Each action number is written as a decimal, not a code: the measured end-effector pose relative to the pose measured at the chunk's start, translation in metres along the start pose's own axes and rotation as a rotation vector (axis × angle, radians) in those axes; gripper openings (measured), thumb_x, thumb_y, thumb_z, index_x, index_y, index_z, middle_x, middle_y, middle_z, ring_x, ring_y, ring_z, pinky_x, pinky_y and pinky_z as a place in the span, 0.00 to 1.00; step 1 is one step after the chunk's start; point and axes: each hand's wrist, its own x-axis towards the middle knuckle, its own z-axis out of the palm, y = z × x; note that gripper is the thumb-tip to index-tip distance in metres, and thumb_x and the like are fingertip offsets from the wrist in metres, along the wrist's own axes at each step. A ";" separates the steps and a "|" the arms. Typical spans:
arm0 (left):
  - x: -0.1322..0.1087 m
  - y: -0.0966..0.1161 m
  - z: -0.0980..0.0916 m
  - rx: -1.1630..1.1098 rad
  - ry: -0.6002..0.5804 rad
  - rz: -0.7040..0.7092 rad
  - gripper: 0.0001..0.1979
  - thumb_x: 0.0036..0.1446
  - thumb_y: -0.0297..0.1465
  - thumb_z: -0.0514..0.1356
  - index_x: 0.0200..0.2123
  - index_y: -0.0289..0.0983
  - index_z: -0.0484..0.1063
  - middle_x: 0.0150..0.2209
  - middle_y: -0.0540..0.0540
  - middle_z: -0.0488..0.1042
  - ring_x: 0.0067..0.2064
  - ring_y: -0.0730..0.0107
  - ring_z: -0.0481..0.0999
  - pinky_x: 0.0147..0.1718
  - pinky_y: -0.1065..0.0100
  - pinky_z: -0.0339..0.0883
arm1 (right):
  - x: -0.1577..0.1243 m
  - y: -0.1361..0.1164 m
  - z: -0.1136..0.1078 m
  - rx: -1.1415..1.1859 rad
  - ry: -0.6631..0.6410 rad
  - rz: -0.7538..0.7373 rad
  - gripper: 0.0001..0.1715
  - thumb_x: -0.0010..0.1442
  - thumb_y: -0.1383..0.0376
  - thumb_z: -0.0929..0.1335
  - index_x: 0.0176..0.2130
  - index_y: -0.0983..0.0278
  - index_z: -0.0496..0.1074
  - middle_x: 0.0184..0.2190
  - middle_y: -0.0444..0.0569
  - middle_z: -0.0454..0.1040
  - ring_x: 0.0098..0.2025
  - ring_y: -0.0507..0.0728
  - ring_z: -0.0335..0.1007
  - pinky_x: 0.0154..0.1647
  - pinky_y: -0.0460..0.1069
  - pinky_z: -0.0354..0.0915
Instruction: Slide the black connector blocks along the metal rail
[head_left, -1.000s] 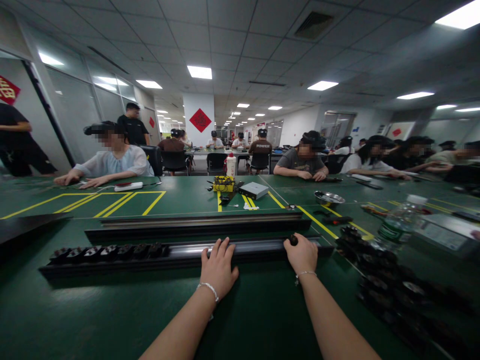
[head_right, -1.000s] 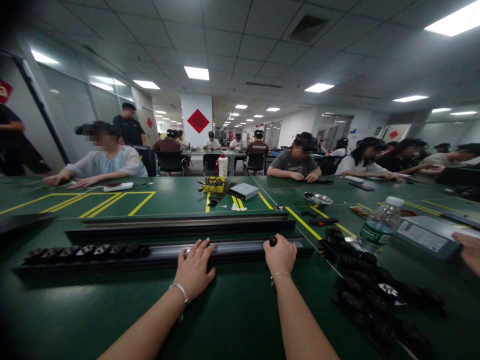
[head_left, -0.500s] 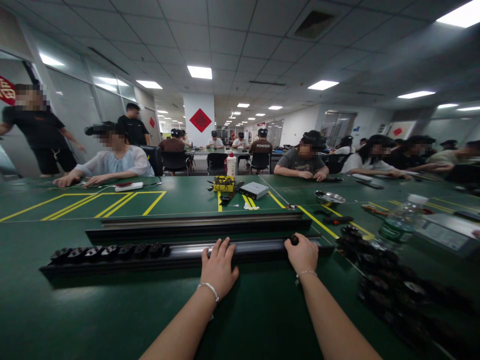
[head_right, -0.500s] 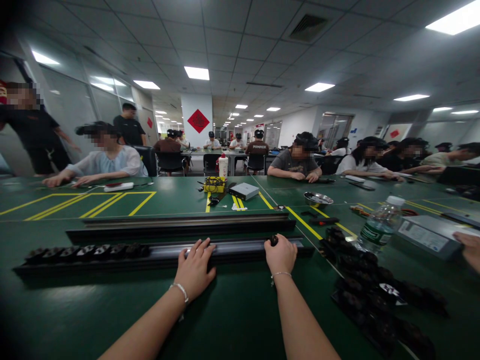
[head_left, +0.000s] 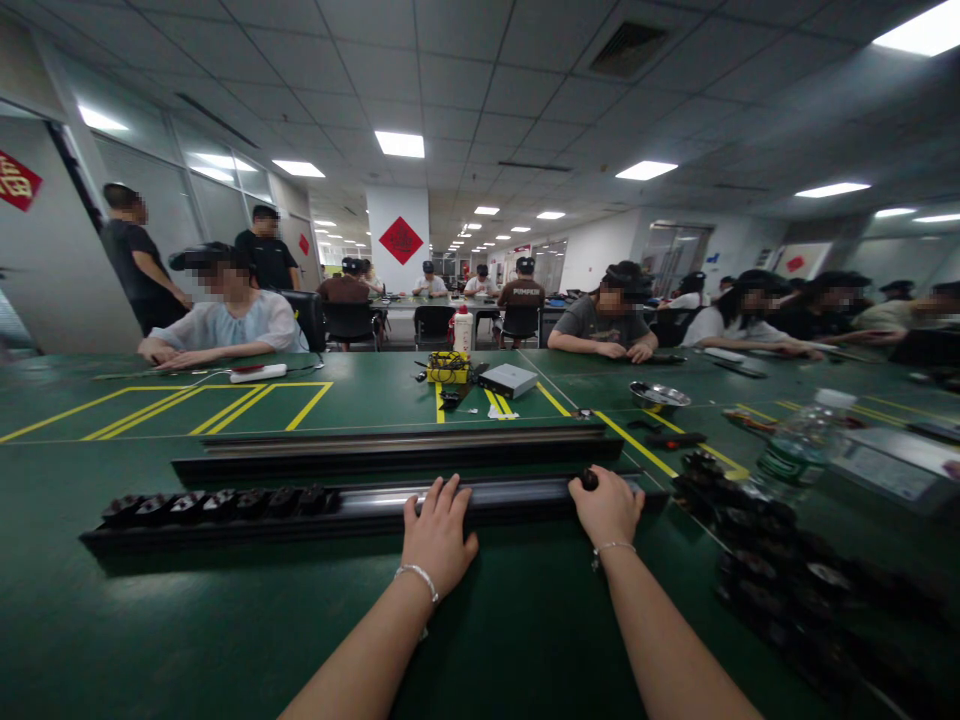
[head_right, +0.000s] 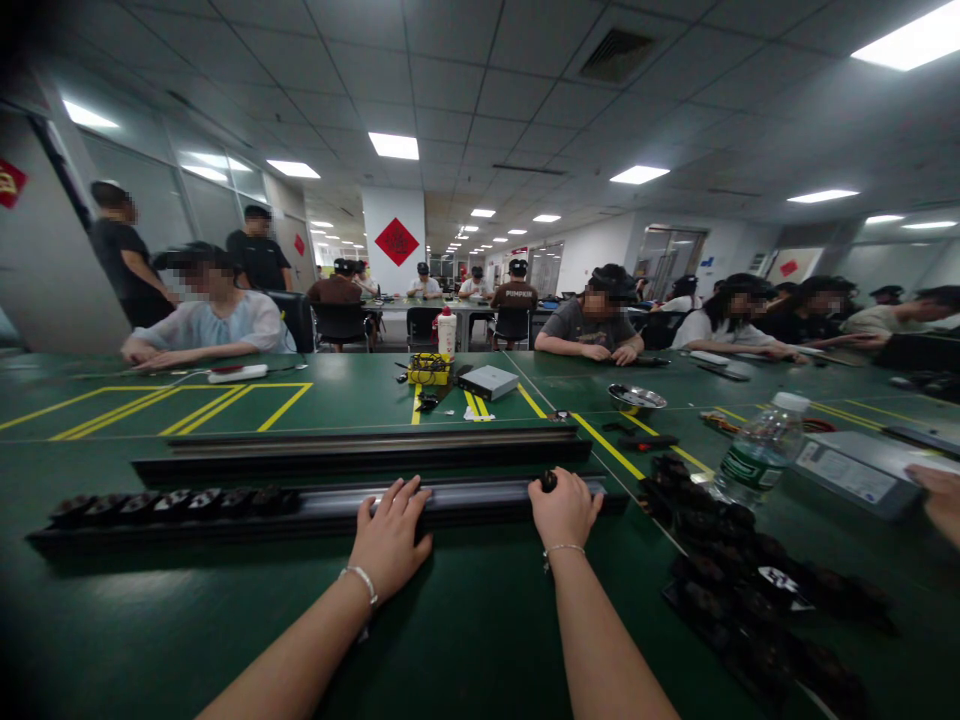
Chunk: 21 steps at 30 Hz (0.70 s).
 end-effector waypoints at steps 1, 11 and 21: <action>0.000 0.000 0.000 0.000 -0.001 0.001 0.27 0.51 0.38 0.52 0.56 0.47 0.58 0.63 0.49 0.53 0.63 0.58 0.49 0.57 0.48 0.43 | 0.000 0.001 0.001 0.006 0.001 -0.003 0.21 0.50 0.59 0.60 0.41 0.65 0.70 0.44 0.53 0.72 0.50 0.62 0.60 0.56 0.60 0.41; 0.000 0.001 -0.002 -0.017 -0.013 -0.007 0.27 0.50 0.37 0.52 0.56 0.46 0.57 0.63 0.49 0.53 0.63 0.59 0.48 0.57 0.47 0.41 | 0.003 0.002 -0.001 0.009 -0.036 -0.009 0.23 0.51 0.57 0.60 0.42 0.67 0.70 0.44 0.55 0.72 0.49 0.62 0.61 0.54 0.59 0.44; 0.000 0.003 -0.005 -0.011 -0.031 -0.021 0.27 0.50 0.36 0.52 0.56 0.46 0.57 0.63 0.49 0.54 0.63 0.58 0.48 0.57 0.48 0.41 | 0.002 0.001 -0.001 0.017 -0.019 -0.006 0.23 0.51 0.58 0.60 0.42 0.67 0.70 0.44 0.56 0.72 0.48 0.62 0.63 0.54 0.58 0.45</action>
